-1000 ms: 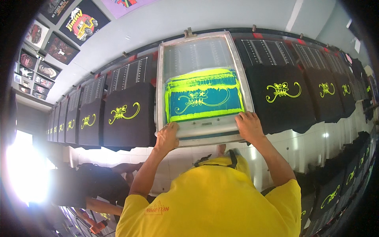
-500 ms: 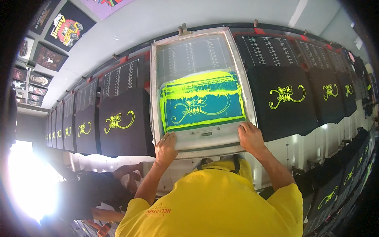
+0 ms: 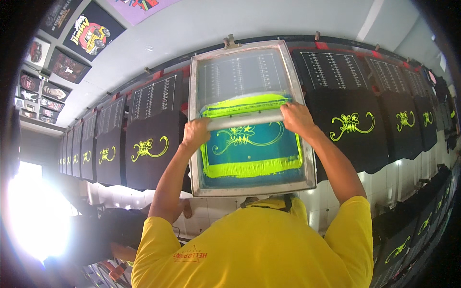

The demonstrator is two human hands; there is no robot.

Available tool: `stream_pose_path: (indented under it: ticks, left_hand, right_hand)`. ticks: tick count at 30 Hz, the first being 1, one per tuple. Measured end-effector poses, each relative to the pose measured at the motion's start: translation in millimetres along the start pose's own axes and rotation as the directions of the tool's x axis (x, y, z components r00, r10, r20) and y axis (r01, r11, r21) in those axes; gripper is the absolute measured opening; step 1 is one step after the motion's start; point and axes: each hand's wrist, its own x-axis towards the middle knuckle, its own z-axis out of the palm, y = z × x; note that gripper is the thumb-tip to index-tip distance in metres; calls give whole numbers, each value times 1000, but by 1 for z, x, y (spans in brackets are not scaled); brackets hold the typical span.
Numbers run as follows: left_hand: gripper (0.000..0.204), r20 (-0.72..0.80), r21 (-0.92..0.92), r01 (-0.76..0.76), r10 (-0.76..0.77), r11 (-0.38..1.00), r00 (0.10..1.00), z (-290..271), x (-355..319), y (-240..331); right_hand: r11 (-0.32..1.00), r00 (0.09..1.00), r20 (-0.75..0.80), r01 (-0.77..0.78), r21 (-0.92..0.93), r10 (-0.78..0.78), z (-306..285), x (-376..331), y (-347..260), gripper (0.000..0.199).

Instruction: The person performs screen printing by sliding a squeegee across a screen frame to apply green ink to garments on boards, repeating the process for multiple items.

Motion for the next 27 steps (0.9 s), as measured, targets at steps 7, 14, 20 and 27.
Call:
stream_pose_path:
  ticks: [7, 14, 20, 27]
  left_hand:
    - [21, -98, -41, -31, 27, 999, 995, -13, -38, 20]
    - [37, -80, -32, -34, 31, 999, 996, -16, -152, 73]
    - [40, -44, -21, 23, -24, 1000, 999, -5, -151, 72]
    - [36, -60, -52, 31, -34, 998, 998, 3, -61, 27]
  right_hand:
    - [997, 993, -112, 39, 67, -31, -14, -46, -18, 8]
    - [988, 994, -112, 25, 153, -8, -12, -149, -68, 15]
    - [995, 994, -104, 46, 88, -37, 1, -148, -66, 13]
    - [998, 996, -78, 49, 29, -46, 8, -59, -28, 11]
